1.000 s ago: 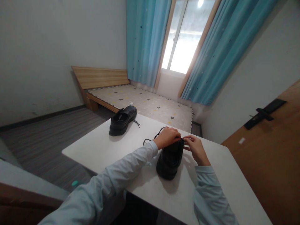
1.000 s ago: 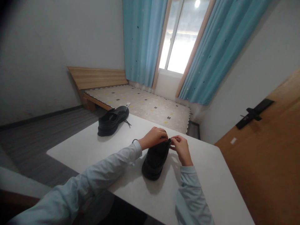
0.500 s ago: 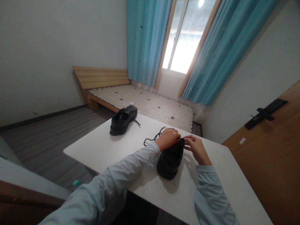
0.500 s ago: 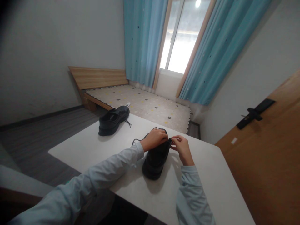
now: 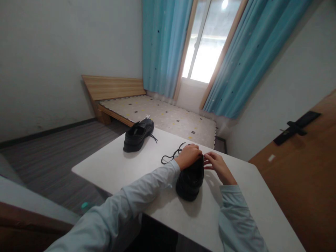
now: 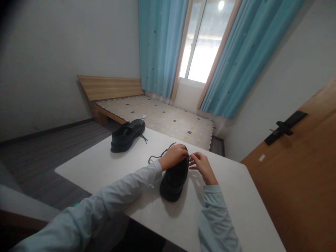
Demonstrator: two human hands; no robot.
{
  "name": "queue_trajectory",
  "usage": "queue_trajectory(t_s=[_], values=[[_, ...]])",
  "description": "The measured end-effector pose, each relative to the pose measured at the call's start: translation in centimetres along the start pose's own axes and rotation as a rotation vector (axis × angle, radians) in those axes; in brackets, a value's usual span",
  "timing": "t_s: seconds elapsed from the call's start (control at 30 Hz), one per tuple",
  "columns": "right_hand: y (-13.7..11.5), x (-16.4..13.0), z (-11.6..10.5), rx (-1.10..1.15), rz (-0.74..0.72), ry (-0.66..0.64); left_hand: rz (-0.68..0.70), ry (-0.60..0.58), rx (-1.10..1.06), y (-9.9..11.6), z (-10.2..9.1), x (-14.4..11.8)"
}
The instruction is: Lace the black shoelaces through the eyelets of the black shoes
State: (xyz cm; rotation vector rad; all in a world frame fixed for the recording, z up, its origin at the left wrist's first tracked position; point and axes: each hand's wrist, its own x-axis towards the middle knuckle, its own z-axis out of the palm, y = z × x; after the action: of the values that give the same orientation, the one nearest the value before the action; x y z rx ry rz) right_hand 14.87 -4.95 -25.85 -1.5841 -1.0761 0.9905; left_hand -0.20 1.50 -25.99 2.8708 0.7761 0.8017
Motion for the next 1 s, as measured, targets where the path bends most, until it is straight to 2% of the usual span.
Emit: queue_trajectory(t_s=[0.17,0.33,0.57,0.67,0.77,0.87,1.0], values=[[1.0,0.6,0.3,-0.113,0.017,-0.028,-0.02,0.005,-0.032,0.0,-0.1,0.0],[1.2,0.7,0.3,-0.101,-0.008,-0.069,-0.051,0.019,-0.094,0.0,0.0,0.0],[1.6,0.7,-0.2,-0.086,-0.023,-0.072,-0.13,0.079,-0.402,-0.9,0.6,0.1],[1.8,0.7,-0.6,-0.069,-0.016,-0.046,-0.237,0.133,-0.584,-1.8,0.2,0.2],[1.8,0.7,-1.1,-0.051,-0.001,-0.011,-0.424,0.265,-0.674,-3.5,-0.3,0.2],[2.0,0.8,-1.6,-0.031,0.0,0.03,-0.621,0.358,-0.621,-5.4,-0.3,-0.1],[2.4,1.1,-2.2,0.012,-0.023,0.083,-0.66,0.292,-0.424,-7.4,1.1,-0.9]])
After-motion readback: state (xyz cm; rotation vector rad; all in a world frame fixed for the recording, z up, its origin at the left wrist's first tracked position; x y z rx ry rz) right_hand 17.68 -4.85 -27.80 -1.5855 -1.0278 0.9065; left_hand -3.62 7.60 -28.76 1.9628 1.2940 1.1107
